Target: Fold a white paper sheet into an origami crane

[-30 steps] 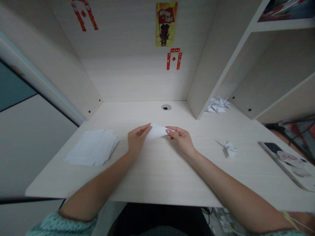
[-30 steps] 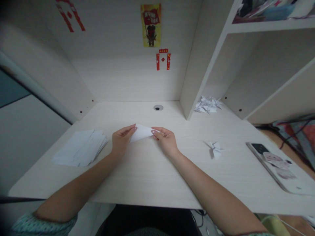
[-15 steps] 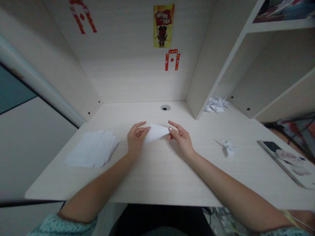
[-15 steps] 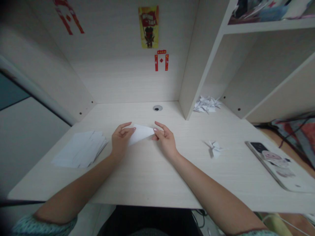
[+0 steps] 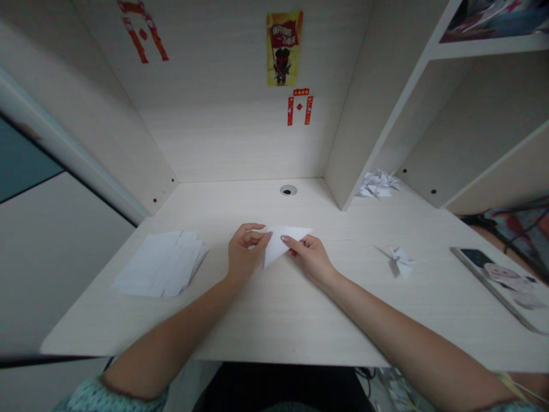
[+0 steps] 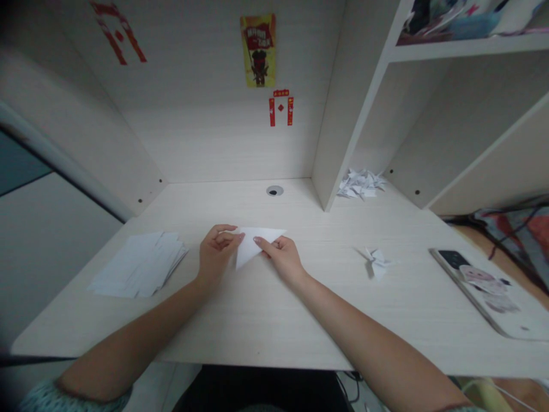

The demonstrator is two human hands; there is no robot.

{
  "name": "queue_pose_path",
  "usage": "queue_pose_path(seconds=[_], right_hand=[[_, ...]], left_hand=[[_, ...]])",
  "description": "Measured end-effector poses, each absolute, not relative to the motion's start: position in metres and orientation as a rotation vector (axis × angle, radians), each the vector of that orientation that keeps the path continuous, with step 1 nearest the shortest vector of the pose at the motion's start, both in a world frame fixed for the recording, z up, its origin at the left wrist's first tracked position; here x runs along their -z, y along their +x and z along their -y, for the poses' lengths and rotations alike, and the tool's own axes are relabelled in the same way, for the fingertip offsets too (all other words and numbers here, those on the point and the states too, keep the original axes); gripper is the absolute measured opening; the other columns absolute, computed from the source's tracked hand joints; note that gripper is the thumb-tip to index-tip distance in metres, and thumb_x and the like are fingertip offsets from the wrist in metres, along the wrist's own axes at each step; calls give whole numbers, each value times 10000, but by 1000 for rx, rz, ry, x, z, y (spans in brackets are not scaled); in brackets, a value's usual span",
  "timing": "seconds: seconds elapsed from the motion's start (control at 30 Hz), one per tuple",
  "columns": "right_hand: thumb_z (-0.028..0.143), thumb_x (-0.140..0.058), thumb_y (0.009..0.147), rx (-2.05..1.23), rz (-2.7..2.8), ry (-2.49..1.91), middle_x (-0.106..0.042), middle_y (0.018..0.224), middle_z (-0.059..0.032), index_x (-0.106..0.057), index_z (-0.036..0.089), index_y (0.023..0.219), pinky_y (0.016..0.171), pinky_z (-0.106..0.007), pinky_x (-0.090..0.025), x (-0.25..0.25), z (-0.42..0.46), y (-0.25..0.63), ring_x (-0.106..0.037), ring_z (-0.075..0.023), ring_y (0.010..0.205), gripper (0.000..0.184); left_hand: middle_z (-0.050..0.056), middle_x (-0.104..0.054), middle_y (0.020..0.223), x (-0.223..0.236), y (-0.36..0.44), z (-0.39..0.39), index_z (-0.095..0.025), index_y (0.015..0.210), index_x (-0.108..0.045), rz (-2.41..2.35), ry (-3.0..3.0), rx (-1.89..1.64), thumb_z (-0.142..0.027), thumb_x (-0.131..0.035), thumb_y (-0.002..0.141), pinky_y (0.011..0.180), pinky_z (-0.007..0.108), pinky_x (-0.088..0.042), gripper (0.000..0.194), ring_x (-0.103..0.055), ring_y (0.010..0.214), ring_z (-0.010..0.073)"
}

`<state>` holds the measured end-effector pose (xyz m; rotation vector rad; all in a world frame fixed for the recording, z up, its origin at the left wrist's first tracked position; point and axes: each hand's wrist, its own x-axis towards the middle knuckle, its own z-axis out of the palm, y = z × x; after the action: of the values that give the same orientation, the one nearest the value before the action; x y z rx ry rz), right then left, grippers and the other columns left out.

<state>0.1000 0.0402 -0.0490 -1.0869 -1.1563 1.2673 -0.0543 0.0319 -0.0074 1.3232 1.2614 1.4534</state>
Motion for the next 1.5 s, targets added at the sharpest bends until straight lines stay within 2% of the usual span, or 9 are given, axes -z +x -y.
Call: queue_pose_path(seconds=[0.13,0.27,0.47,0.57,0.67,0.73,1.13,1.27,1.5], right_hand=[[449,-697,695,-1301,1062,-985,-617,643,-4,-654,157,734,520,-237,-325,40,-39,99,-455,-102,540,298],[445,-694,698,-1339,1053,-954,-636,652,-10,-664,155,771,519,-238,-333,37,-41,100,-477,-110,540,300],[457,-707,684,-1369,1092,-923,-692,740,-52,-689,144,880,541,-256,-394,37,-43,103,-558,-141,576,370],[470,-699,688,-1367,1125,-934,-693,750,-61,-689,145,899,545,-267,-412,38,-42,103,-585,-165,604,387],[476,-689,696,-1336,1175,-967,-695,777,-69,-689,147,891,555,-273,-426,38,-41,102,-601,-184,646,383],[476,-684,700,-1326,1187,-984,-696,790,-74,-687,144,891,561,-276,-428,38,-41,102,-601,-189,659,383],[472,-703,679,-1438,1175,-1019,-663,695,-42,-706,138,799,534,-253,-331,35,-39,101,-514,-137,572,356],[504,-691,679,-1413,1147,-1051,-518,494,21,-619,144,559,493,-244,-229,41,-43,103,-354,-79,466,387],[529,-646,716,-1430,1193,-990,-522,531,5,-619,153,541,543,-257,-271,47,-49,107,-392,-104,529,415]], left_hand=[[-7,-687,666,7,-55,-32,-180,1007,-546,-1188,1312,-1342,-325,-717,673,585,217,-474,402,-634,603,127],[-15,-669,659,9,-56,-34,-172,1048,-554,-1179,1324,-1252,-335,-705,678,608,227,-483,431,-632,629,131],[20,-673,707,9,-56,-37,-161,986,-657,-1137,1313,-1162,-360,-684,697,617,237,-476,352,-621,666,142],[10,-648,666,12,-57,-38,-166,807,-683,-1174,1373,-1122,-402,-655,721,592,227,-442,253,-583,626,130],[-14,-551,544,16,-59,-39,-160,579,-601,-1250,1480,-1084,-463,-616,743,525,220,-372,346,-500,538,109],[-25,-491,498,18,-59,-39,-160,525,-559,-1300,1514,-1080,-486,-607,743,497,221,-332,395,-451,499,100],[1,-611,617,17,-59,-38,-158,626,-667,-1256,1418,-1176,-422,-631,740,550,216,-378,290,-519,583,119],[-3,-589,590,21,-60,-42,-143,648,-667,-1293,1383,-1198,-441,-639,723,543,210,-363,309,-499,567,109],[6,-601,590,16,-63,-44,-135,629,-653,-1306,1410,-1191,-457,-622,723,532,215,-358,338,-499,554,112]])
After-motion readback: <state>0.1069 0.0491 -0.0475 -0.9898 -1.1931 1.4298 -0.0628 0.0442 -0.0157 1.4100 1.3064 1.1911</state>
